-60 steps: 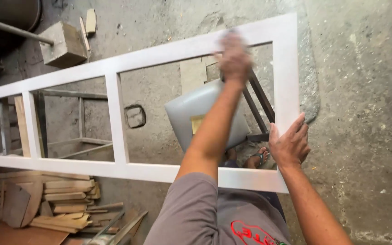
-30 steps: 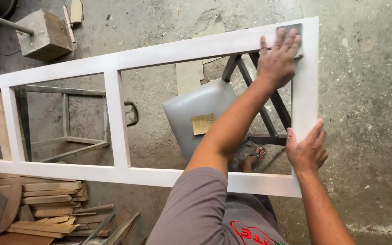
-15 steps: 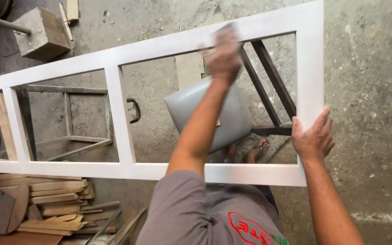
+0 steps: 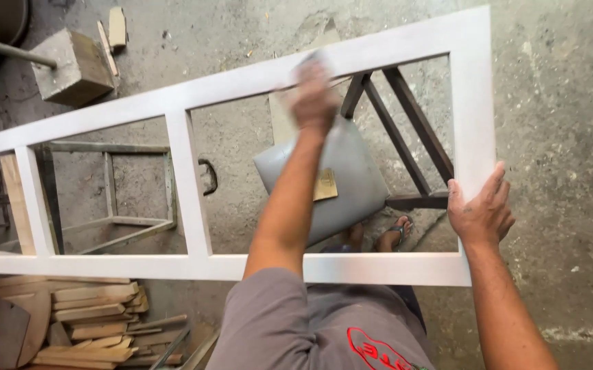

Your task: The person sands a white wooden frame with a sanding block, focusing on the edges and corners. They reposition the frame on a stand to access different sides and continue sanding the surfaces.

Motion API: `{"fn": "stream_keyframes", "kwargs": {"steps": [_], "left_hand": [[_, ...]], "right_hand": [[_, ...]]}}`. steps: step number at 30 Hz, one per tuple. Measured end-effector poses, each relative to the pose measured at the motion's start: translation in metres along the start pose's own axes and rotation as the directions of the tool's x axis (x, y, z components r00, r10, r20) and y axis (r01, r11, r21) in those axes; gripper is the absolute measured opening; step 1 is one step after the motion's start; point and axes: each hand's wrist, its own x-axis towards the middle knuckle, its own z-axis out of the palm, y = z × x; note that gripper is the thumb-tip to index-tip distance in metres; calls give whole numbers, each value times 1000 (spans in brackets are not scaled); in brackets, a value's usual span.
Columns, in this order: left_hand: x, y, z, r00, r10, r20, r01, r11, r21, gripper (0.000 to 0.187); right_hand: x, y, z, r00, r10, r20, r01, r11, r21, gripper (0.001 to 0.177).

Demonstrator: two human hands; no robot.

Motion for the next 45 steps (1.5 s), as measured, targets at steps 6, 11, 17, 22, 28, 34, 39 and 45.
{"fn": "stream_keyframes", "kwargs": {"steps": [6,11,17,22,28,34,39,45], "left_hand": [[10,107,2,993,20,-114,0,984,179,47],[11,112,-27,873,223,433,-259,966,25,55],[32,-94,-66,849,-469,243,428,880,204,62],[12,-21,71,986,-153,-68,166,940,298,61],[23,26,-41,699,218,681,-224,971,-82,54],[28,-100,-54,595,-705,385,671,700,244,59],[20,85,-55,792,195,579,-166,981,-103,63],[-1,-131,36,997,37,69,-46,990,136,81]], "right_hand": [[3,-2,-1,1000,12,19,-12,1000,-14,87],[-1,-5,-4,1000,-6,-2,6,1000,-21,85],[2,-5,-10,999,20,36,-20,1000,-1,84],[5,-8,-10,1000,3,15,-3,1000,-17,82],[-2,-6,-9,1000,0,23,0,1000,-2,84],[-5,-1,-12,999,13,39,-13,1000,-10,83],[2,-6,-11,994,57,91,-56,998,-10,84],[0,-2,-10,1000,-1,27,2,1000,-28,84]]}}
